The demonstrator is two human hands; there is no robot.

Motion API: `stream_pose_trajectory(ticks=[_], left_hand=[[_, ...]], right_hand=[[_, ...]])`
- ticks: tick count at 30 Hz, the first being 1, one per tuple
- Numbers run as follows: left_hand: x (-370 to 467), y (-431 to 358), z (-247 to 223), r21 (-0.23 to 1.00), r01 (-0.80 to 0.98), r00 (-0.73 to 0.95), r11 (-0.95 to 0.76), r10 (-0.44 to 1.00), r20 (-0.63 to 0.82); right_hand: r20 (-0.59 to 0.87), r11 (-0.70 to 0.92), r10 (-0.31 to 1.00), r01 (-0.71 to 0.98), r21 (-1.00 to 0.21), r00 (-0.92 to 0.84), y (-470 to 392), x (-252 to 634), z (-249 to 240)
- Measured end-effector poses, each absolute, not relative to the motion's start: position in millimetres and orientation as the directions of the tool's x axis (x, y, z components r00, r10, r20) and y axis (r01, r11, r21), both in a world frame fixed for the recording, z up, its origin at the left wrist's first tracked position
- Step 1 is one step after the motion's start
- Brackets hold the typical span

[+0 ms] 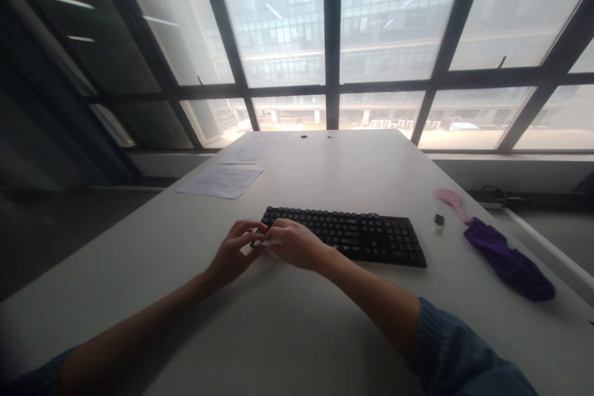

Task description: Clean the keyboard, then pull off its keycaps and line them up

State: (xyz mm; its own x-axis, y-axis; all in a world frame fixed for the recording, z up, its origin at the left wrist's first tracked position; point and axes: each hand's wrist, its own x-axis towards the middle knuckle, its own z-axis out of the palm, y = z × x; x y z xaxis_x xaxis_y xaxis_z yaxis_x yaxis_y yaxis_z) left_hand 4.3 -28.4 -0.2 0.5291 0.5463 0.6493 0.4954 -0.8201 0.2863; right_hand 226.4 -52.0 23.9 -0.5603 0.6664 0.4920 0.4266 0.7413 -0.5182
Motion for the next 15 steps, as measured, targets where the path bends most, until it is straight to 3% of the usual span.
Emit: stream_pose_trajectory(ticks=[5,11,15], left_hand=[[3.2,-25.9,-4.3,0.284,0.491,0.567,-0.824,0.550,0.614],[-0.7,-18.7,-8.3,0.334,0.520,0.537,-0.786,0.605,0.588],[-2.0,-16.5,-9.2,0.426,0.555,0.445,-0.715,0.687,0.574]], right_hand=[[0.445,0.747,0.659,0.461,-0.479,-0.606,-50.9,226.6,23.6],[0.291,0.607,0.789,0.760,-0.231,-0.542,-47.8,231.3,28.7],[0.202,0.486,0.866,0.864,-0.129,-0.457,-53.4,235.6,41.0]])
